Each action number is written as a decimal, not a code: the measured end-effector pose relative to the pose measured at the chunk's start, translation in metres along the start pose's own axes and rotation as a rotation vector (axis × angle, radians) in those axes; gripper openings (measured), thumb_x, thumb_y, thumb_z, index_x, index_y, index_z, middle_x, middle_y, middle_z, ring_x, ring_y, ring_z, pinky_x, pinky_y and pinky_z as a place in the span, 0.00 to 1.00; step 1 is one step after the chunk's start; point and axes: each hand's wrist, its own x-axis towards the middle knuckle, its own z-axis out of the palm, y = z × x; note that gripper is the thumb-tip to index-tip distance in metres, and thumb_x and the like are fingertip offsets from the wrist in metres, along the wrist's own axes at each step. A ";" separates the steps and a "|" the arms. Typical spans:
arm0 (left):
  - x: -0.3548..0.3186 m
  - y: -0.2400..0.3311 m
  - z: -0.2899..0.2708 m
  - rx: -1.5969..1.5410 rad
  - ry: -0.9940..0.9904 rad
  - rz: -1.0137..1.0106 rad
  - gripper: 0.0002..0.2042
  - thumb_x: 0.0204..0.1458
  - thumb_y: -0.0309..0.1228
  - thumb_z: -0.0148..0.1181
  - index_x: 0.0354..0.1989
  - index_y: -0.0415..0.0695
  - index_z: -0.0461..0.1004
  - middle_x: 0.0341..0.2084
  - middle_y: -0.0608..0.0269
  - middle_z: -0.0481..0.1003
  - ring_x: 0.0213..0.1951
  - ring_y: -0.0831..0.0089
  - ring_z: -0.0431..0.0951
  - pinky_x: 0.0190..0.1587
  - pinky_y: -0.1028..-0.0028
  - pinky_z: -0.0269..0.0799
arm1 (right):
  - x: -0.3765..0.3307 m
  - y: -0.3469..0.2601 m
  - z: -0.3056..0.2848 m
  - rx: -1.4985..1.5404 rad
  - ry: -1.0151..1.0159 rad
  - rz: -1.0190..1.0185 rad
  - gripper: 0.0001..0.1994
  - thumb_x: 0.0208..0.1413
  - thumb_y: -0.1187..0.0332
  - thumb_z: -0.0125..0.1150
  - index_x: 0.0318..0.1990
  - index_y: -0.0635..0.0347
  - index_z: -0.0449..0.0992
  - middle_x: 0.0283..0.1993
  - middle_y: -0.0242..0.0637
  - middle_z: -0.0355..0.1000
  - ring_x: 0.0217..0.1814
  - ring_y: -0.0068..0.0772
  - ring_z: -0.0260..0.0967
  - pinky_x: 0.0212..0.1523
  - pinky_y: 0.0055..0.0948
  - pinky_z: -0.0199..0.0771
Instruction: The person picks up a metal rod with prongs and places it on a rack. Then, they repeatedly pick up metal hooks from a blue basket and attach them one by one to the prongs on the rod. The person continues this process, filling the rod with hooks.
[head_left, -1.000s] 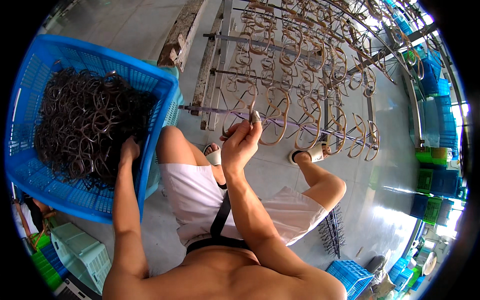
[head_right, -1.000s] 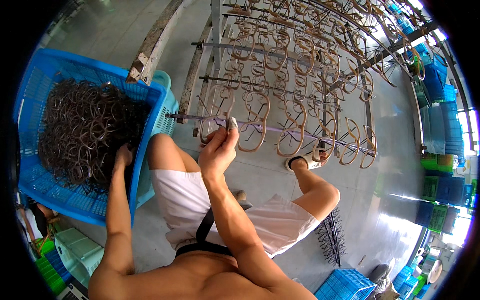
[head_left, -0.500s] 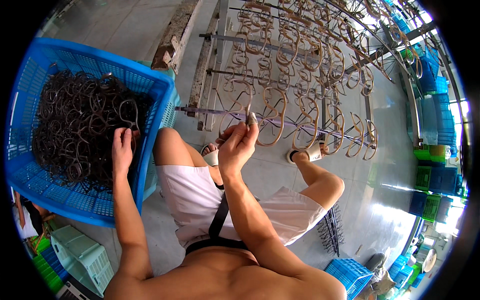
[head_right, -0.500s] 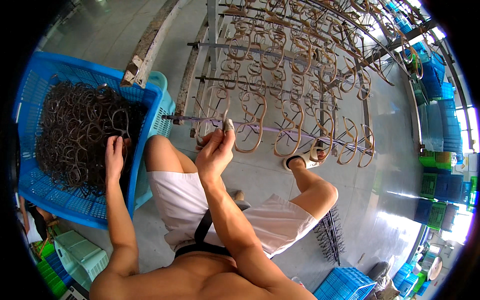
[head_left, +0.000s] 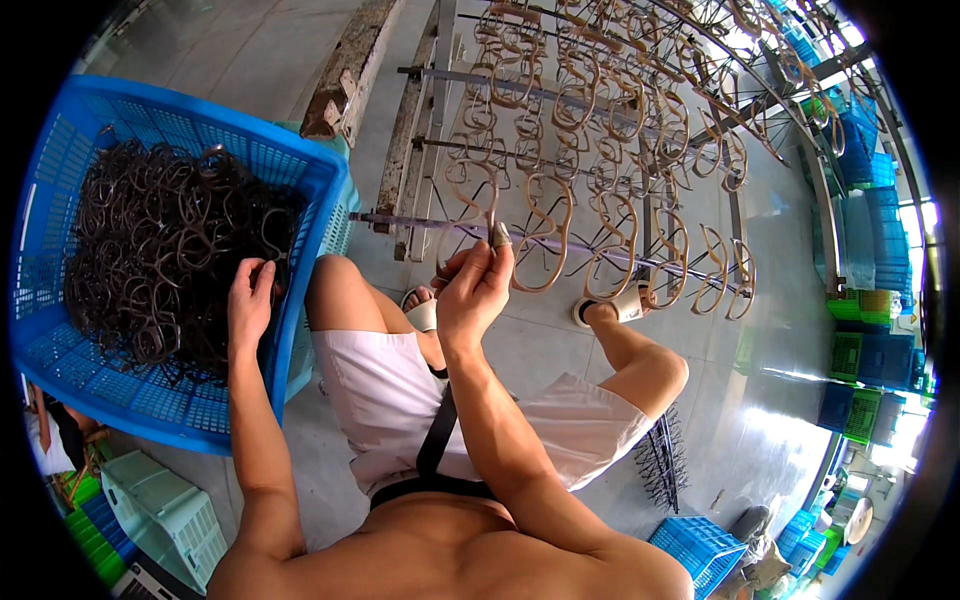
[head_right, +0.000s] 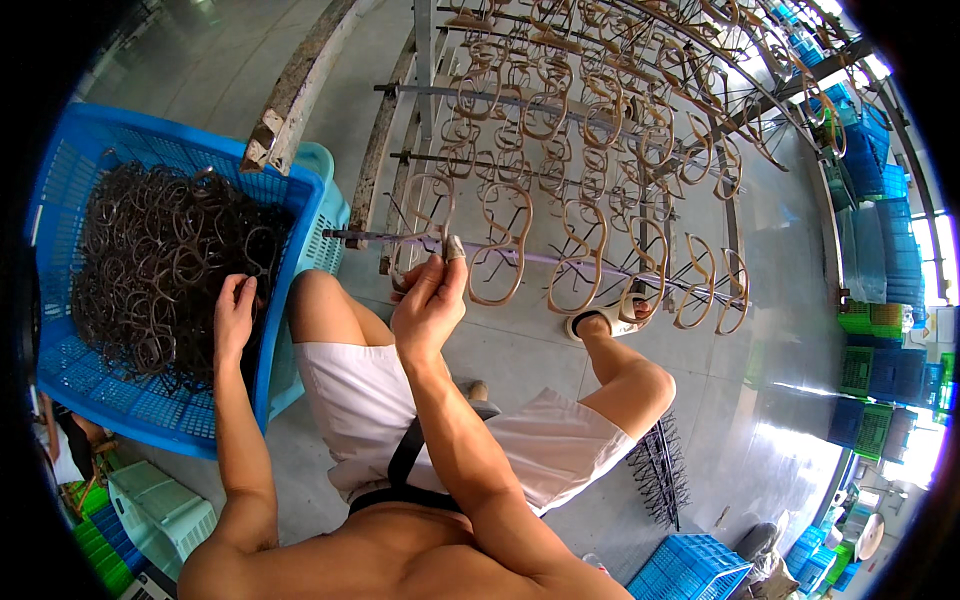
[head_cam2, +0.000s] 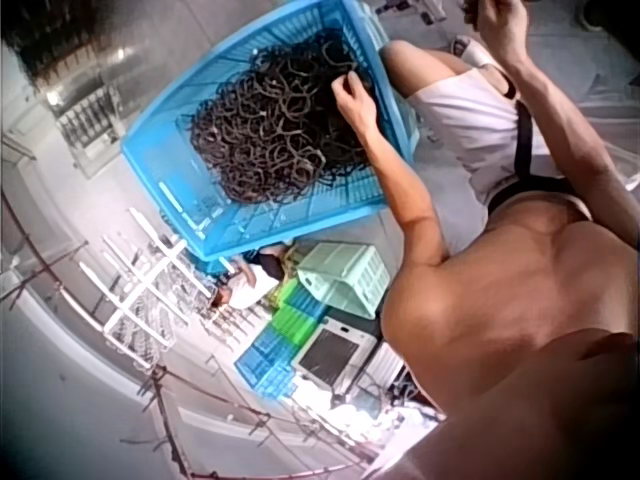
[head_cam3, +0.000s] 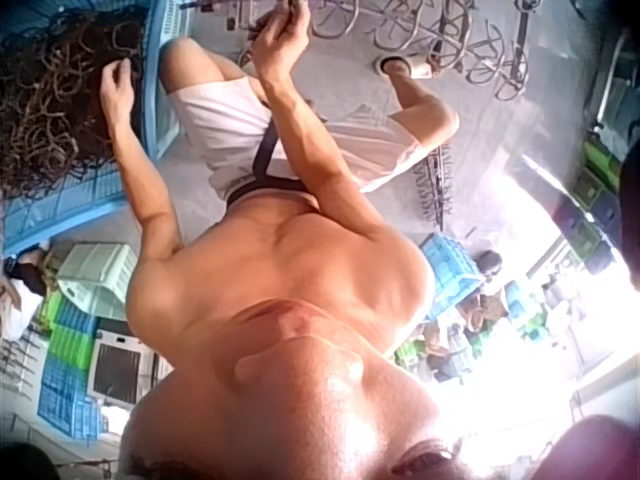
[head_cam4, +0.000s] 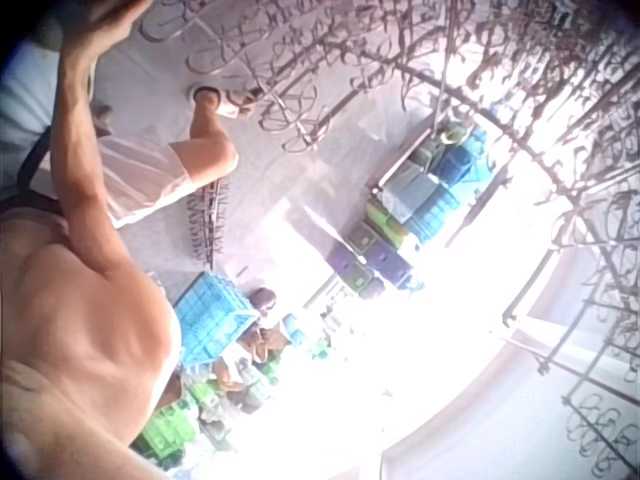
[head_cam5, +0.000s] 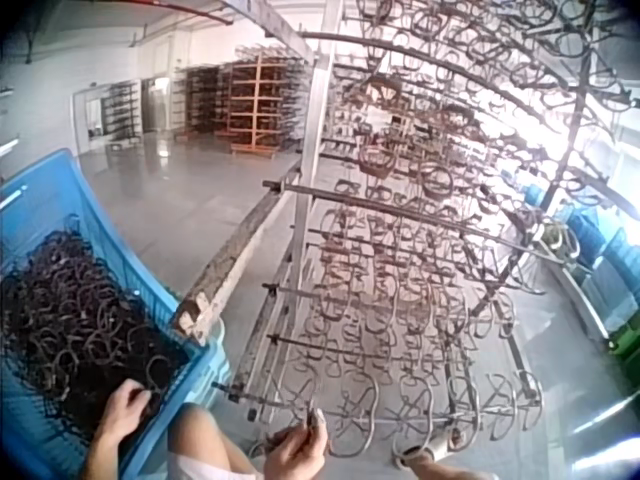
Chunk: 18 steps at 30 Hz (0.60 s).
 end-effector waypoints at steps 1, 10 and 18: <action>-0.002 0.003 0.001 -0.003 0.012 0.015 0.13 0.57 0.38 0.50 0.40 0.38 0.69 0.25 0.63 0.71 0.26 0.77 0.69 0.31 0.77 0.65 | 0.000 0.000 0.000 -0.004 -0.006 -0.001 0.08 0.62 0.66 0.42 0.39 0.61 0.63 0.17 0.28 0.62 0.13 0.16 0.59 0.11 0.18 0.61; -0.001 0.000 0.003 0.044 0.024 0.055 0.14 0.57 0.39 0.49 0.41 0.39 0.69 0.27 0.60 0.72 0.28 0.73 0.72 0.33 0.75 0.67 | 0.001 0.001 -0.003 -0.025 -0.133 -0.066 0.08 0.63 0.69 0.40 0.44 0.63 0.62 0.16 0.29 0.60 0.11 0.16 0.58 0.09 0.19 0.59; -0.001 0.003 0.004 0.064 0.019 0.039 0.14 0.57 0.39 0.49 0.41 0.40 0.69 0.29 0.57 0.73 0.29 0.71 0.73 0.34 0.74 0.68 | -0.002 0.006 -0.001 0.001 -0.181 -0.035 0.09 0.62 0.68 0.42 0.45 0.63 0.63 0.16 0.29 0.61 0.11 0.17 0.58 0.10 0.19 0.59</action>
